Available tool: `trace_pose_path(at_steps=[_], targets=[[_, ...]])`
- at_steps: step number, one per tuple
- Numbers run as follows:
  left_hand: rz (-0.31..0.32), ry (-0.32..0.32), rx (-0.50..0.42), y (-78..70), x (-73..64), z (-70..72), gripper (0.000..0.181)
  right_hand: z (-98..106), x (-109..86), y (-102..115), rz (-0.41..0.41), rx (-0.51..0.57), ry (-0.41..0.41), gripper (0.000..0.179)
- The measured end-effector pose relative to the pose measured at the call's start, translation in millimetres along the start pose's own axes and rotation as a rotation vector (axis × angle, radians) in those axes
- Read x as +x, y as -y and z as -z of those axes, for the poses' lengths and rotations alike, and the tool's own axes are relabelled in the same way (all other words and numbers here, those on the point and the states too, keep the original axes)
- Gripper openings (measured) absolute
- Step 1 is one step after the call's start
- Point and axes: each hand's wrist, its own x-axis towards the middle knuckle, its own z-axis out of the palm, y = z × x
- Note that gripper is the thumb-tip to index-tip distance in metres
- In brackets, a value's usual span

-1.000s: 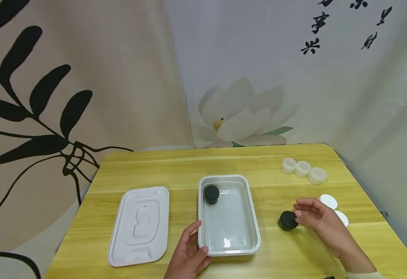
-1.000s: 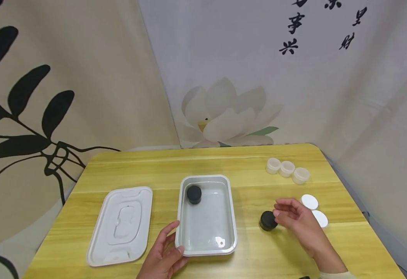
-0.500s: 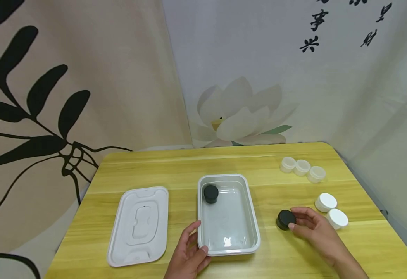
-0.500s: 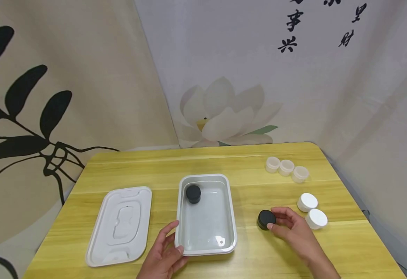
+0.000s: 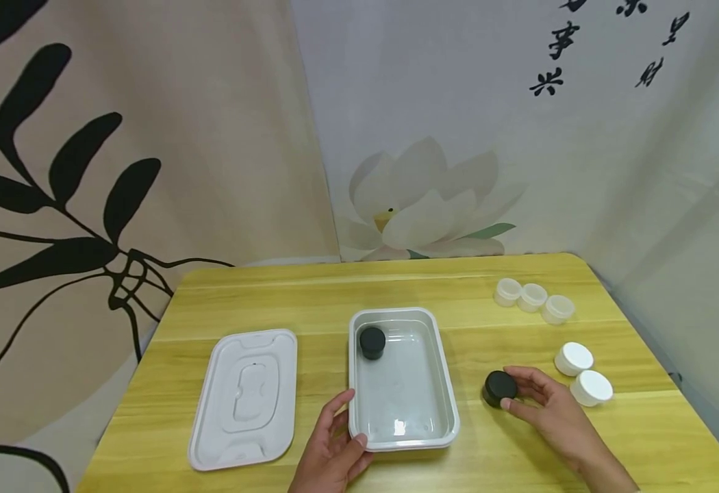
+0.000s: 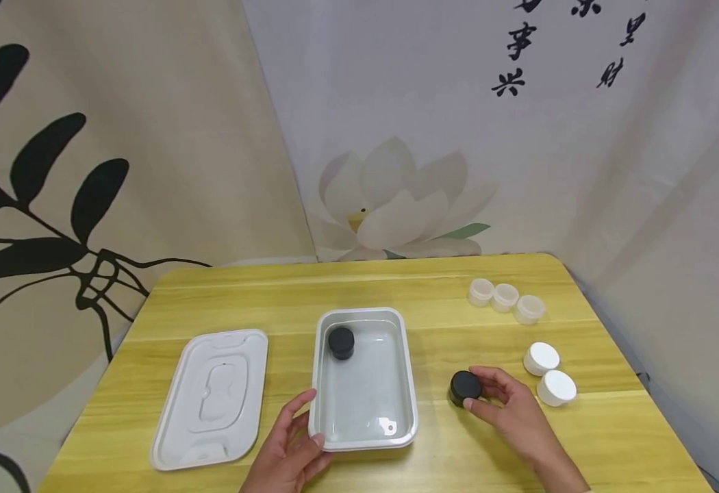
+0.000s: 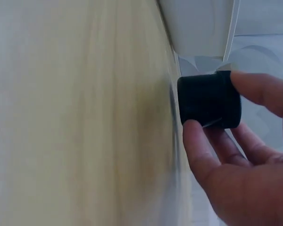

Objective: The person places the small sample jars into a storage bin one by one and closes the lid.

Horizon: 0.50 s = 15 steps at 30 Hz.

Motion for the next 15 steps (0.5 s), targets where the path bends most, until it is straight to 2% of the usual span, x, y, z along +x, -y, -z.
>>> trace_pose_path(at_steps=[4, 11, 15], targets=[[0.003, 0.003, -0.001, -0.5, -0.2, 0.0, 0.076, 2, 3.8, 11, 0.023, -0.007, -0.002, 0.064], [-0.001, 0.007, 0.003, 0.3, 0.0, 0.7, 0.075, 5, 16.1, 47, 0.173, -0.008, 0.028, 0.058], [-0.006, 0.01, 0.004, 2.2, 0.8, 0.9, 0.075, 0, 24.7, 69, 0.222, -0.037, 0.067, 0.055]])
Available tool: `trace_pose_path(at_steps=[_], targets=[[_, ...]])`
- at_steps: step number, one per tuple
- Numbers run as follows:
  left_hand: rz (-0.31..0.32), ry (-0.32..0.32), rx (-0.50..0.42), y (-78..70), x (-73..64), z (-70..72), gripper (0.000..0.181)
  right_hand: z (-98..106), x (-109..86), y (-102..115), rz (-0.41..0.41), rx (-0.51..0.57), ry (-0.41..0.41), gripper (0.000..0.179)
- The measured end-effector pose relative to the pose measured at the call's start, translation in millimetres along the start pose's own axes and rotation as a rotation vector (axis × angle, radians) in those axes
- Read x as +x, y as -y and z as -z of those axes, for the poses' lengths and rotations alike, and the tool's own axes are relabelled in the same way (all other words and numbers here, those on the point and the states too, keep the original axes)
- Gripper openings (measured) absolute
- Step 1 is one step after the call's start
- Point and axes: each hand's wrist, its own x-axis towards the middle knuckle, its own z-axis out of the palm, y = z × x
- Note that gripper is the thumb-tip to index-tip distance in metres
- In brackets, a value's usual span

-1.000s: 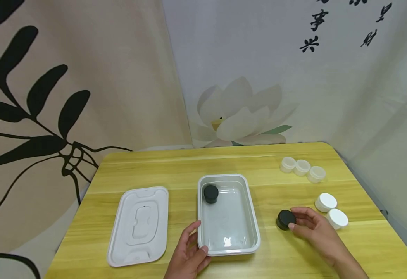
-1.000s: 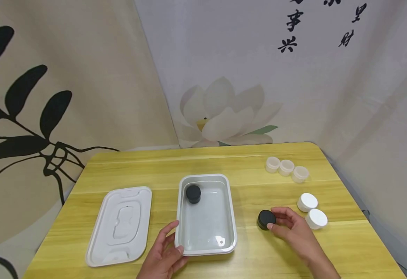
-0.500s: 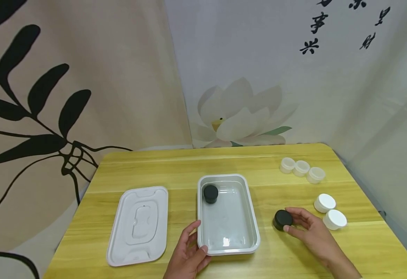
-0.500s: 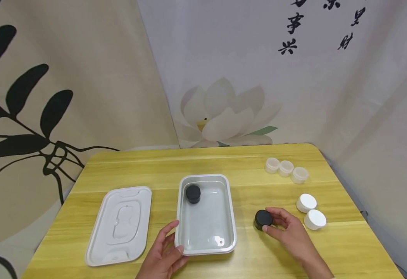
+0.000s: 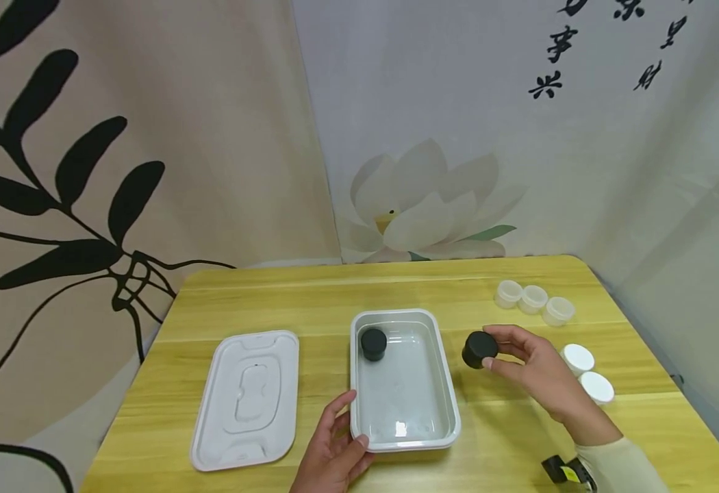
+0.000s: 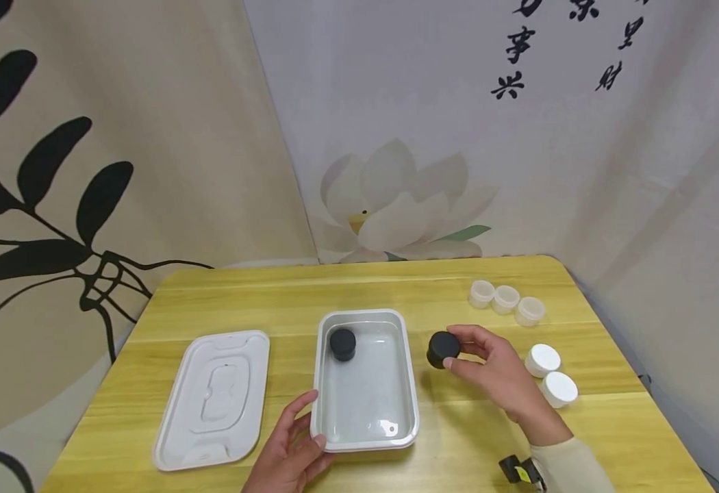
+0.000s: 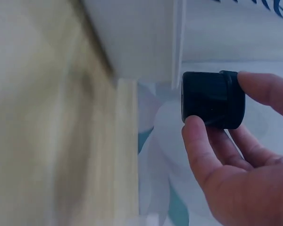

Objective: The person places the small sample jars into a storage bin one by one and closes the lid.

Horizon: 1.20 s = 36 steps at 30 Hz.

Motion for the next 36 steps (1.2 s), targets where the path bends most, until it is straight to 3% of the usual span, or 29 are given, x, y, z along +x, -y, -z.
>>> trace_pose_path(at_steps=[10, 18, 27, 36], targets=[[-0.02, 0.004, -0.016, 2.1, 1.2, 0.6, 0.075, -36, 37.1, 30, 0.066, 0.099, 0.16, 0.052], [-0.019, 0.005, -0.047, 2.7, 0.0, 3.4, 0.074, -72, 55.5, 43, 0.075, 0.105, 0.247, 0.051], [-0.026, 0.049, -0.067, 2.7, 1.2, 4.9, 0.072, -97, 59.7, 44, 0.088, 0.029, 0.308, 0.048], [-0.03, 0.062, -0.075, 3.2, 1.9, 6.0, 0.071, -116, 62.3, 44, 0.13, -0.053, 0.312, 0.05]])
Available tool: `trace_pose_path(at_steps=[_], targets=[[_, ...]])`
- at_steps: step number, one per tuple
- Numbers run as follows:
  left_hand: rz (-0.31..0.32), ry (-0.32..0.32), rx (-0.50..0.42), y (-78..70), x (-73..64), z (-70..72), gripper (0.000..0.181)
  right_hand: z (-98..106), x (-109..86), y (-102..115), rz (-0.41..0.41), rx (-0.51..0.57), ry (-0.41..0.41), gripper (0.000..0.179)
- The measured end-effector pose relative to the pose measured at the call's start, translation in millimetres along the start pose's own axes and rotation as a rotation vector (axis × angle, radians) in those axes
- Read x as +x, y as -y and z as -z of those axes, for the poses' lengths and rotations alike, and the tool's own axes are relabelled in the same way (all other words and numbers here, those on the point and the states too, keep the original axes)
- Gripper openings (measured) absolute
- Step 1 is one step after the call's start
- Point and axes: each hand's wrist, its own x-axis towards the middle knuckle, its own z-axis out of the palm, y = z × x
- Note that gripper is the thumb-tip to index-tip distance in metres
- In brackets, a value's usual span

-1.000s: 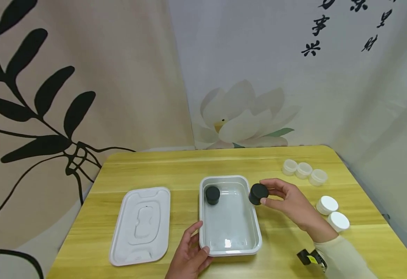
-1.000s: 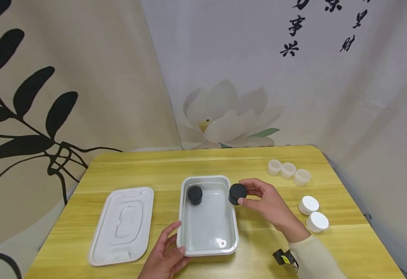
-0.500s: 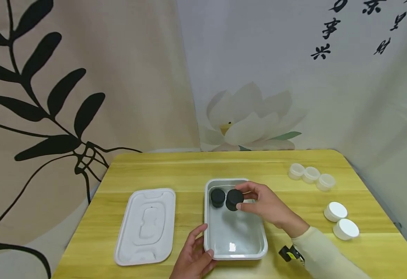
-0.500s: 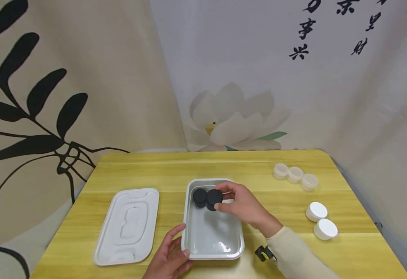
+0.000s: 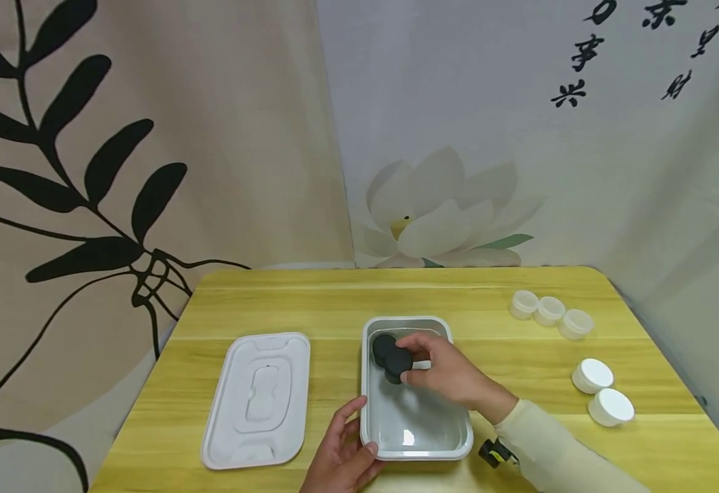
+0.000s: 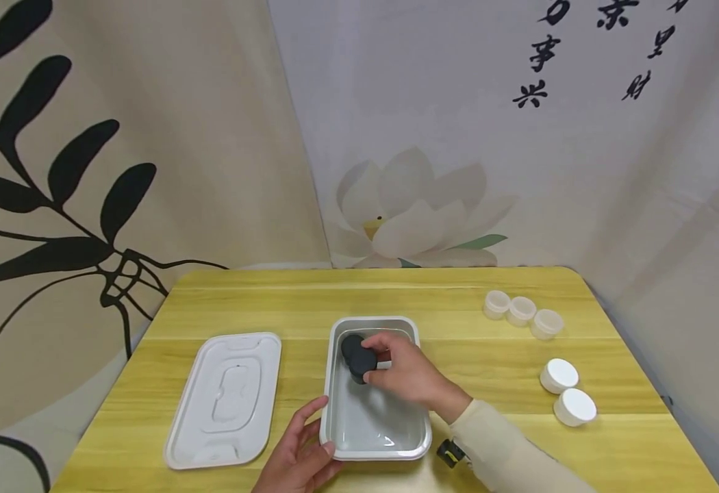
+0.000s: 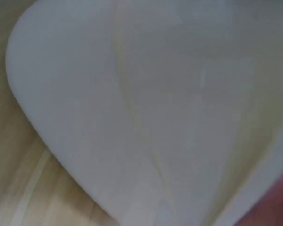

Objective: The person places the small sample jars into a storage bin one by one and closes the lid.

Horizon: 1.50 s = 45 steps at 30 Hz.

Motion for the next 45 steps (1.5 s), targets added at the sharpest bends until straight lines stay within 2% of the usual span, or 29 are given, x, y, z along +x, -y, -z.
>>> trace_pose_path(at_steps=[16, 22, 28, 45], targets=[[0.016, -0.029, 0.013, 0.3, -0.6, -0.8, 0.074, -23, 7.9, -5, -0.032, -0.128, -0.073, 0.049], [0.016, -0.009, 0.007, -1.0, -0.2, -1.6, 0.075, -33, 9.9, -9, -0.08, -0.182, -0.098, 0.048], [0.003, 0.006, -0.002, -2.7, 0.3, -2.6, 0.075, -37, 11.8, -9, -0.078, -0.229, -0.109, 0.047], [0.001, 0.001, -0.014, -3.2, -1.4, -3.4, 0.075, -38, 10.6, -2, -0.142, -0.162, -0.119, 0.052]])
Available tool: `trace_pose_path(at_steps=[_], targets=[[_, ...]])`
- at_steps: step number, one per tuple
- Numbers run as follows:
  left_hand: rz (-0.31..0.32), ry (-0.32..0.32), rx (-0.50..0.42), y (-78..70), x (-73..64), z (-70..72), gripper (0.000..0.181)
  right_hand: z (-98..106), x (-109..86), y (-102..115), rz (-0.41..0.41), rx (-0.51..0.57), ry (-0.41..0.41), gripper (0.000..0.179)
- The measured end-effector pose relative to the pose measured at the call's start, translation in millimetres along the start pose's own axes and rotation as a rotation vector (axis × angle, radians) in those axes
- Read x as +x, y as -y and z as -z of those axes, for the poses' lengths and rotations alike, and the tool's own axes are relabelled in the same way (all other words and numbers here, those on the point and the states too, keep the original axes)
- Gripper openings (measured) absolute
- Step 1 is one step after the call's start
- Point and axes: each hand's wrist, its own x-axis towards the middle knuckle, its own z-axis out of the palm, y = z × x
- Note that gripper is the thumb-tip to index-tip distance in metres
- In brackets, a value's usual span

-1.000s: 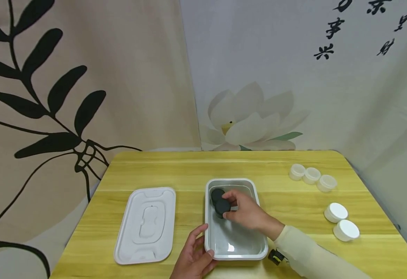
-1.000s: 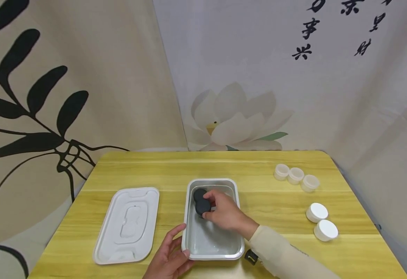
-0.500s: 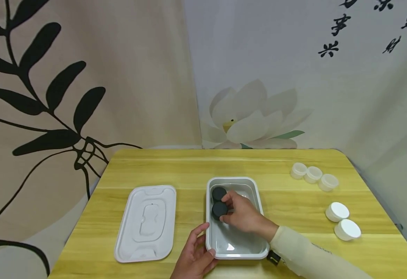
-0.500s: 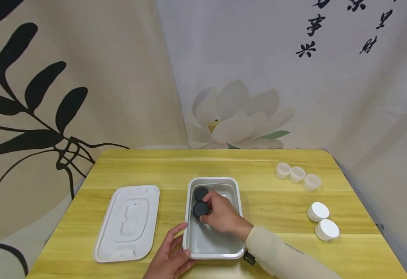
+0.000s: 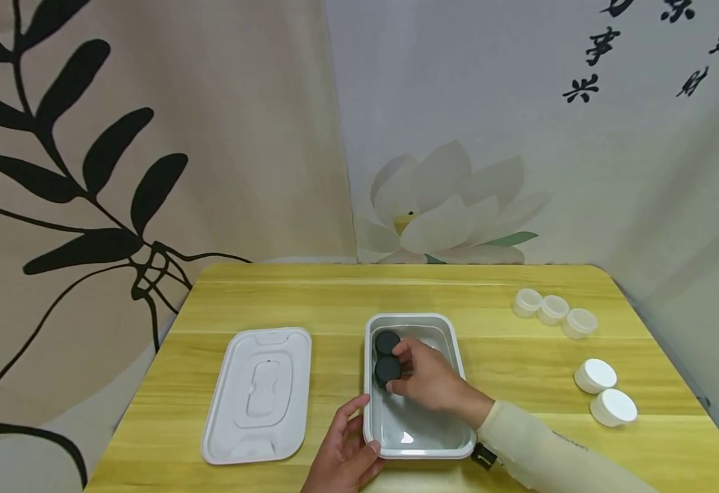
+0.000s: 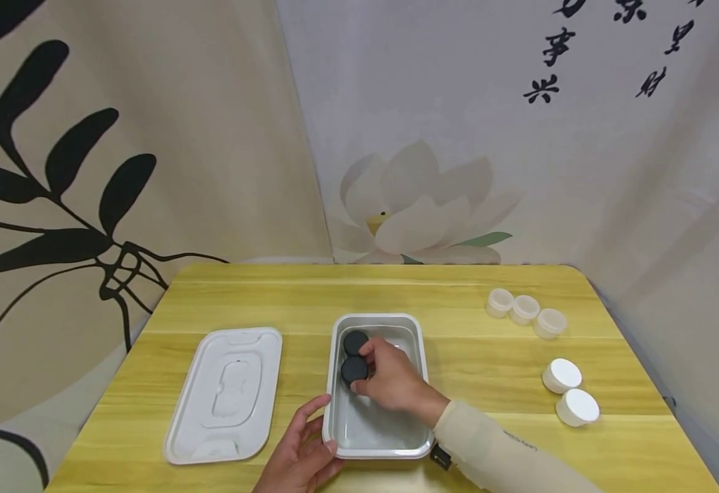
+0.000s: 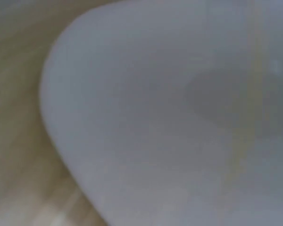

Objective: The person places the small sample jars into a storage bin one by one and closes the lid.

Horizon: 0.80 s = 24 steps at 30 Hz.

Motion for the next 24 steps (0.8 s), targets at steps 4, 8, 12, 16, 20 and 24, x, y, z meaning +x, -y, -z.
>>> trace_pose_path(at_steps=[4, 8, 12, 16, 20, 24], targets=[[-0.001, -0.008, 0.015, 0.9, -0.3, -0.6, 0.075, 9, -2.3, 6, -0.039, 0.037, -0.003, 0.052], [-0.001, -0.019, 0.025, 2.4, -0.8, -0.6, 0.074, 24, -3.2, 11, -0.053, 0.087, 0.005, 0.054], [-0.002, -0.029, 0.03, 3.1, -1.1, -0.6, 0.073, 42, -7.6, 14, -0.051, 0.163, 0.007, 0.056], [-0.002, -0.047, 0.035, 3.0, -1.6, -1.5, 0.074, 60, -15.1, 15, -0.03, 0.233, -0.006, 0.056], [-0.005, -0.059, 0.043, 2.6, -1.9, -3.0, 0.074, 75, -25.7, 11, -0.025, 0.296, -0.014, 0.059], [-0.003, -0.069, 0.045, 2.9, -1.9, -3.6, 0.074, 89, -36.8, 4, -0.03, 0.327, -0.037, 0.06]])
